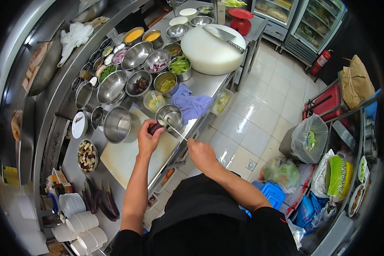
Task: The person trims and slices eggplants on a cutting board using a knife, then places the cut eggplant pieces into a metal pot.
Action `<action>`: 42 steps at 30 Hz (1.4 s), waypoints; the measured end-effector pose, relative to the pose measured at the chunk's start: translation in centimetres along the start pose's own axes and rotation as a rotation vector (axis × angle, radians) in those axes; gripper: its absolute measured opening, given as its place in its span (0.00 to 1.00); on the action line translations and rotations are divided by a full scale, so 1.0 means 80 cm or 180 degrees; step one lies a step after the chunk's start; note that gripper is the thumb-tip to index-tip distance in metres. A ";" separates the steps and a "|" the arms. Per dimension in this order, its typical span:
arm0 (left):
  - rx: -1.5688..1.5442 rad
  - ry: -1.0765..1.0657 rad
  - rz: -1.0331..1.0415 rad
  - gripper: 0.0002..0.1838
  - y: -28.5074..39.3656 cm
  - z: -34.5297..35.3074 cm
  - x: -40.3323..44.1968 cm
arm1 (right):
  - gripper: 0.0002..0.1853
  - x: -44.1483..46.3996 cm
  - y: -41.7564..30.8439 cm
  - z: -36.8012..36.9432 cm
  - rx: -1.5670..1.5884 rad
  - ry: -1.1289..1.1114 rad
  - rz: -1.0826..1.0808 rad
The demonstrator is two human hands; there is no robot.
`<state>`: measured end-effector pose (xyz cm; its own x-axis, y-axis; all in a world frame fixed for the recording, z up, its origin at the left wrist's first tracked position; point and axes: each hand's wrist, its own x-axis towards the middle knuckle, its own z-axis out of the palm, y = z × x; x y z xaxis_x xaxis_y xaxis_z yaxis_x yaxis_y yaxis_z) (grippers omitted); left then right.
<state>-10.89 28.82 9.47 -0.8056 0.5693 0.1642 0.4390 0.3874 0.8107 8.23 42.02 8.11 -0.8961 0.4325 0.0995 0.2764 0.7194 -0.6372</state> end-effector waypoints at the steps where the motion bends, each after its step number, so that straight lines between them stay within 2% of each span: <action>1: -0.0232 0.0084 0.0124 0.18 -0.005 0.001 0.000 | 0.02 0.010 0.007 0.004 0.0028 0.0011 -0.0003; 4: -0.0587 0.0138 0.0200 0.19 -0.032 -0.001 0.004 | 0.11 0.024 0.039 0.027 0.0941 -0.0312 0.0344; 6: -0.0482 -0.0243 -0.0336 0.20 -0.035 -0.001 0.005 | 0.16 0.027 0.071 0.032 0.2103 -0.1075 0.1113; 7: -0.0085 -0.0418 -0.0509 0.20 -0.026 -0.001 0.005 | 0.17 0.026 0.082 0.028 0.2585 -0.1437 0.1399; 8: -0.0091 -0.0409 -0.0535 0.20 -0.033 0.005 0.003 | 0.18 0.026 0.093 0.023 0.3009 -0.1780 0.1739; 12: 0.0177 -0.0403 -0.0770 0.22 -0.050 0.013 0.004 | 0.18 -0.012 0.126 -0.007 0.3211 -0.2052 0.1921; 16: -0.0063 -0.0494 -0.0790 0.23 -0.069 0.007 0.002 | 0.18 -0.082 0.133 -0.068 0.2980 -0.2209 0.2241; 19: -0.1693 -0.0434 -0.0484 0.25 -0.086 -0.014 -0.019 | 0.18 -0.106 0.115 -0.094 0.2847 -0.2223 0.2099; 22: -0.2166 -0.0130 -0.0443 0.25 -0.081 -0.044 -0.054 | 0.18 -0.104 0.094 -0.079 0.2888 -0.2067 0.1936; 28: -0.2095 0.0205 -0.0332 0.24 -0.086 -0.107 -0.114 | 0.17 -0.069 0.048 -0.005 0.2776 -0.2027 0.1310; 32: -0.1530 0.0771 -0.0715 0.20 -0.125 -0.136 -0.145 | 0.13 -0.049 0.011 0.063 0.2120 -0.1939 0.0873; 33: -0.0849 0.0892 -0.1159 0.19 -0.150 -0.140 -0.150 | 0.13 -0.044 0.000 0.082 0.1959 -0.1891 0.0774; 34: -0.0165 0.0996 -0.1613 0.19 -0.176 -0.143 -0.157 | 0.13 -0.038 -0.021 0.095 0.1984 -0.1892 0.0765; 36: -0.0068 0.1145 -0.1661 0.21 -0.214 -0.149 -0.172 | 0.18 -0.023 -0.059 0.123 0.2038 -0.1883 0.0713; 38: 0.1046 0.0910 -0.1454 0.24 -0.224 -0.155 -0.178 | 0.25 -0.007 -0.082 0.162 0.2014 -0.1813 0.0507; 39: 0.2223 0.0549 -0.1617 0.27 -0.215 -0.154 -0.189 | 0.26 0.005 -0.091 0.179 0.1910 -0.1884 0.0529; 42: 0.2091 0.0160 -0.2022 0.29 -0.213 -0.156 -0.217 | 0.27 0.039 -0.121 0.212 0.1757 -0.2031 0.0663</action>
<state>-9.36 3.31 -0.16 -0.9826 0.0818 -0.1665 0.0331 0.9604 0.2767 -3.11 27.19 1.59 -0.9151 0.0197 -0.4027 0.3967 0.2215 -0.8908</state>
